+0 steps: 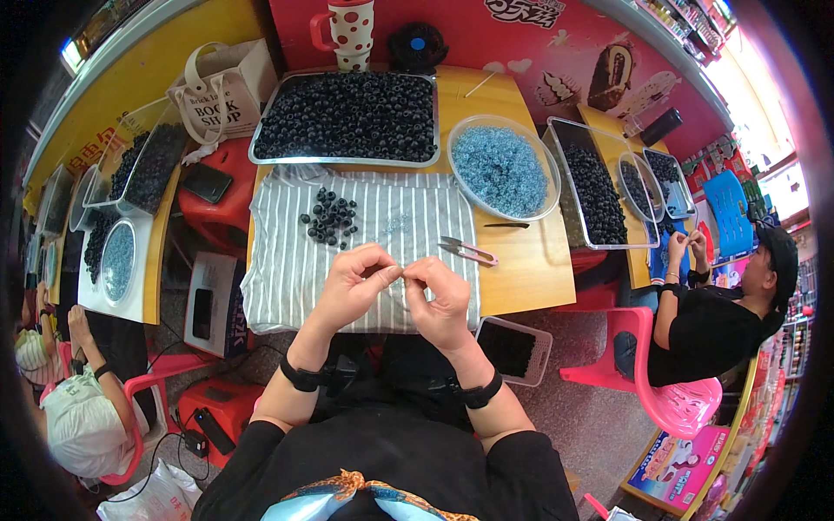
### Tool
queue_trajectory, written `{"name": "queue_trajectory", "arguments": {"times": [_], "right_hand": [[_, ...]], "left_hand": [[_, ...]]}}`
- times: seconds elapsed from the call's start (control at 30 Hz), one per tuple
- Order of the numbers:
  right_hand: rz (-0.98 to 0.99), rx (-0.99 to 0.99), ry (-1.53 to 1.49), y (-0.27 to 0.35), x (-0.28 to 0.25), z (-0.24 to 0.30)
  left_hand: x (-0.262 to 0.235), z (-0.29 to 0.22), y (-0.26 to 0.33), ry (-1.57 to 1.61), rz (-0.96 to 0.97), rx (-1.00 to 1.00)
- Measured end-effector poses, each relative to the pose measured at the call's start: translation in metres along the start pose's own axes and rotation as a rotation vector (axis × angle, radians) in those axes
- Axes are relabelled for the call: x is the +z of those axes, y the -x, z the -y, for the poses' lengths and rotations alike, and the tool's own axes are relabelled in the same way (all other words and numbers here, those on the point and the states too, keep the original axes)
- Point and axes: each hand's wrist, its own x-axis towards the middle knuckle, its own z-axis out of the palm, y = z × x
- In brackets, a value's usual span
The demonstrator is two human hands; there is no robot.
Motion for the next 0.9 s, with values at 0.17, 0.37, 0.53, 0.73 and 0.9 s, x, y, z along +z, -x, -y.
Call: {"name": "queue_trajectory", "arguments": {"times": [0.17,0.37,0.53,0.73,0.9], "right_hand": [[-0.014,0.017,0.018,-0.001,-0.002,0.0],[-0.003,0.261,-0.169,0.003,-0.005,-0.008],[-0.001,0.299,-0.249,0.003,-0.004,-0.011],[0.039,0.135,-0.121,0.002,-0.003,-0.007],[0.019,-0.052,0.031,-0.005,-0.002,-0.005]], "left_hand": [[0.002,0.006,-0.002,0.034,0.022,-0.104],[0.002,-0.006,-0.003,0.115,-0.06,0.012],[-0.004,-0.007,-0.004,-0.098,0.036,0.188],[-0.004,-0.001,-0.001,-0.167,0.02,0.2],[0.002,0.0,-0.003,-0.181,-0.023,0.158]]}}
